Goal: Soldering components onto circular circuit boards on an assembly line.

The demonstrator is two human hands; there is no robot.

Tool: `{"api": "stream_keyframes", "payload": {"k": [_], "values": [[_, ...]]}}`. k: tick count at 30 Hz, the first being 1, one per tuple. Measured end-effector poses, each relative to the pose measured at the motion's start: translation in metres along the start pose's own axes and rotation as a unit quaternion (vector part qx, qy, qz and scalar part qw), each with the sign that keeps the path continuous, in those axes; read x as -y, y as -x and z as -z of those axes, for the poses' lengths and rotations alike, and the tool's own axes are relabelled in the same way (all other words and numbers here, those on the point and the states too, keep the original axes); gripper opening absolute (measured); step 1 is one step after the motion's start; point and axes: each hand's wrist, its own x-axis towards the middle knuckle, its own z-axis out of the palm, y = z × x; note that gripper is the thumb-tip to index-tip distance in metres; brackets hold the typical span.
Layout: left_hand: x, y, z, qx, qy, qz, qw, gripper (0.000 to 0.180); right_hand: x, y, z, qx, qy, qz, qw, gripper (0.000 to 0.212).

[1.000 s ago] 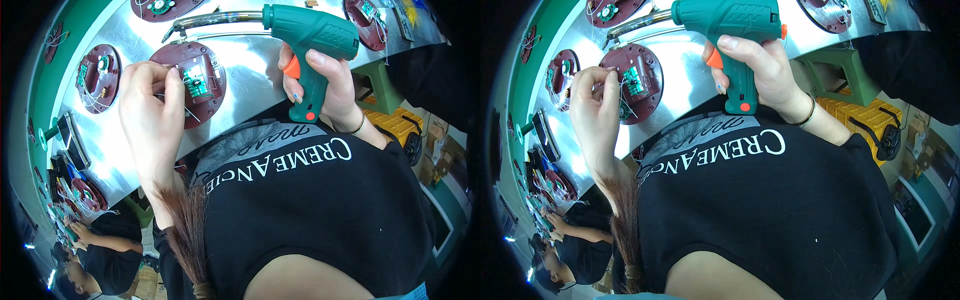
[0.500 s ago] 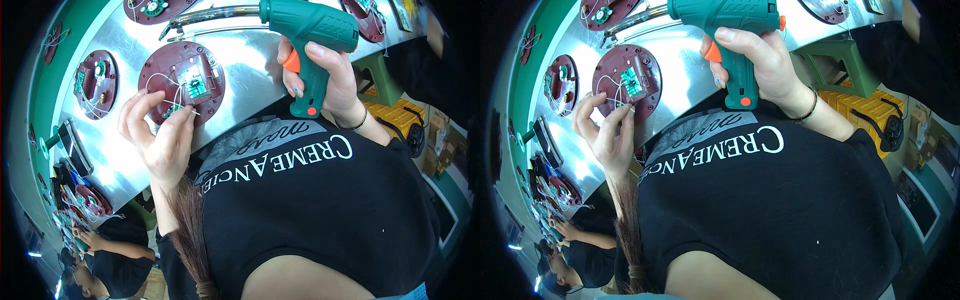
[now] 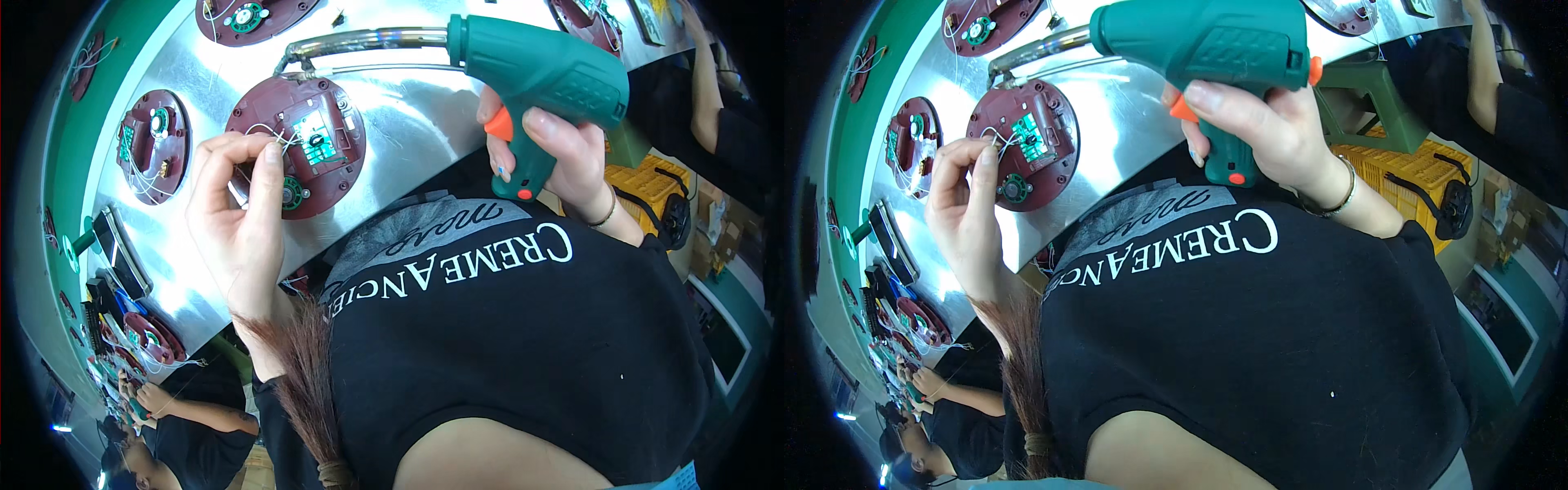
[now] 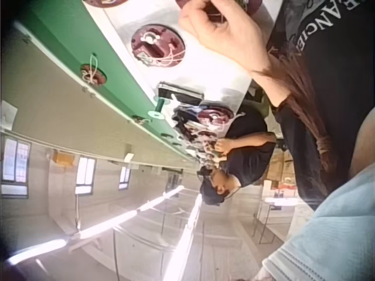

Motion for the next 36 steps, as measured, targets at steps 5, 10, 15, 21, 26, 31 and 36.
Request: {"api": "stream_keyframes", "payload": {"k": [5, 10, 15, 21, 26, 31, 36], "values": [[-0.009, -0.014, 0.001, 0.044, -0.160, -0.031, 0.986, 0.007, 0.012, 0.013, -0.002, -0.003, 0.005, -0.034, 0.999, 0.015], [-0.018, -0.019, 0.001, 0.079, -0.215, -0.009, 0.973, 0.007, 0.011, 0.020, 0.000, 0.015, 0.049, -0.055, 0.997, 0.014], [-0.019, -0.023, 0.000, 0.095, -0.224, -0.011, 0.970, 0.006, 0.007, 0.025, -0.001, 0.002, 0.038, -0.041, 0.998, 0.014], [-0.019, -0.025, 0.001, 0.113, -0.222, -0.013, 0.968, 0.005, 0.009, 0.026, -0.002, 0.005, 0.059, -0.048, 0.997, 0.014], [-0.021, -0.027, 0.001, 0.118, -0.231, -0.010, 0.966, 0.005, 0.011, 0.024, -0.001, 0.025, 0.075, -0.034, 0.996, 0.014], [-0.018, -0.030, 0.001, 0.122, -0.251, -0.043, 0.959, 0.005, 0.019, 0.020, -0.005, 0.037, 0.145, 0.010, 0.989, 0.014], [-0.023, -0.031, 0.000, 0.133, -0.250, -0.029, 0.959, 0.005, 0.022, 0.022, -0.006, -0.010, 0.108, -0.021, 0.994, 0.014]]}}
